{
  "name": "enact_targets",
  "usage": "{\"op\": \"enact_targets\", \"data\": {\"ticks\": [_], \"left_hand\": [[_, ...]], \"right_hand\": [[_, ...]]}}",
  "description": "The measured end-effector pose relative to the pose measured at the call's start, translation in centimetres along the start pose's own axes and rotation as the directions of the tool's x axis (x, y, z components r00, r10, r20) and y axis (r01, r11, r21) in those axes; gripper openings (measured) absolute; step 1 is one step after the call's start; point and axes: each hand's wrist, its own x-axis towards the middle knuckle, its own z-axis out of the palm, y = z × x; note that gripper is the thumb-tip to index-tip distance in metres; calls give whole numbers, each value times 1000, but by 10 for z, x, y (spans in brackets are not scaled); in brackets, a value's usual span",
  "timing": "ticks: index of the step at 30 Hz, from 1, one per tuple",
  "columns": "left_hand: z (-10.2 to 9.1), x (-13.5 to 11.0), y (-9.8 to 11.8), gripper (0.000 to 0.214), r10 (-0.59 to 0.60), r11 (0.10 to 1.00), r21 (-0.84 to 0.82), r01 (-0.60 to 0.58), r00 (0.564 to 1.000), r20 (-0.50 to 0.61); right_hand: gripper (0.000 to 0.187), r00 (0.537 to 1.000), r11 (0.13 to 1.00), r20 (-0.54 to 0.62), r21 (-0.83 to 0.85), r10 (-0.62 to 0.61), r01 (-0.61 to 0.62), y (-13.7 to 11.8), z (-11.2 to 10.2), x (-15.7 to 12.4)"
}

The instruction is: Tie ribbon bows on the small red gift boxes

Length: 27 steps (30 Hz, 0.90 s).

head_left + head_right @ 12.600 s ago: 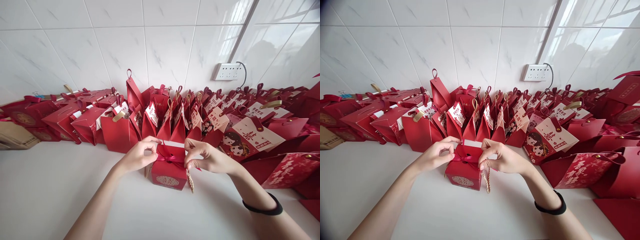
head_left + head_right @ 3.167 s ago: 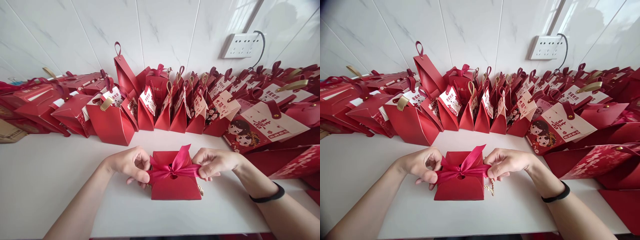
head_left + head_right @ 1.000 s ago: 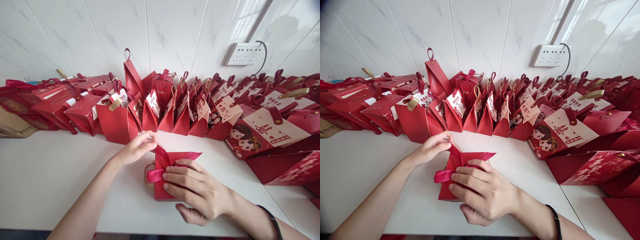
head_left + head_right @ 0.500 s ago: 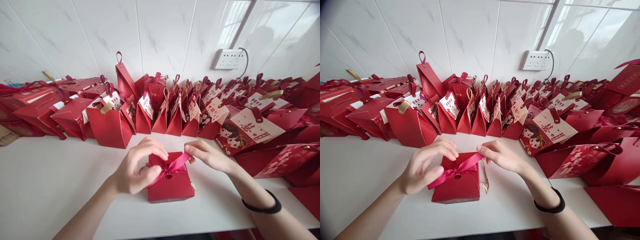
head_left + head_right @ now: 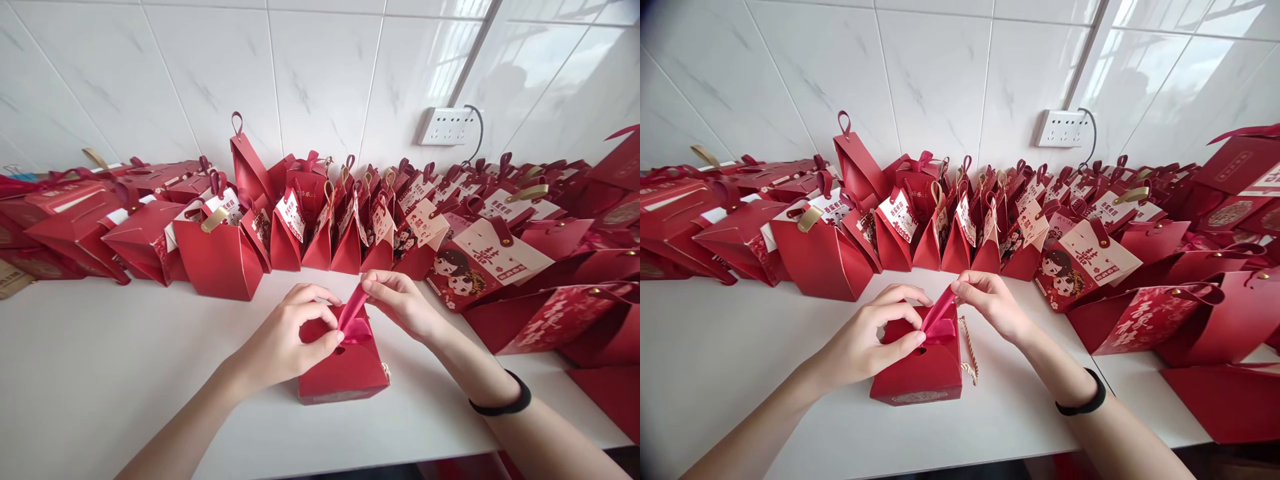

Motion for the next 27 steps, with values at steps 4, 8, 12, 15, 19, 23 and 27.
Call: {"op": "enact_targets", "data": {"ticks": [4,8,12,15,19,23,27], "left_hand": [[-1,0,-3,12,-1,1000,-19,1,1000,13],[-2,1,-4,13,-17,999,-33,18,999,29],[-3,2,-3,15,-35,998,-45,37,999,41],[-4,1,-2,15,-35,997,-60,38,998,52],[-3,0,-2,16,-43,996,-78,48,997,71],[-9,-1,-2,20,-55,993,-106,53,998,-19],[-34,-4,-3,25,-217,961,-209,181,962,-167]], "right_hand": [[35,995,993,-92,116,49,-38,6,6,3],[35,984,991,-172,131,54,-32,10,6,5],[36,968,991,-248,135,37,-3,13,3,7],[39,954,988,-293,156,59,-13,16,2,9],[45,960,996,-269,51,83,-72,15,-5,10],[54,987,987,-85,-66,138,-143,-2,-20,2],[53,891,908,293,-342,348,-242,-23,-28,-11]]}}
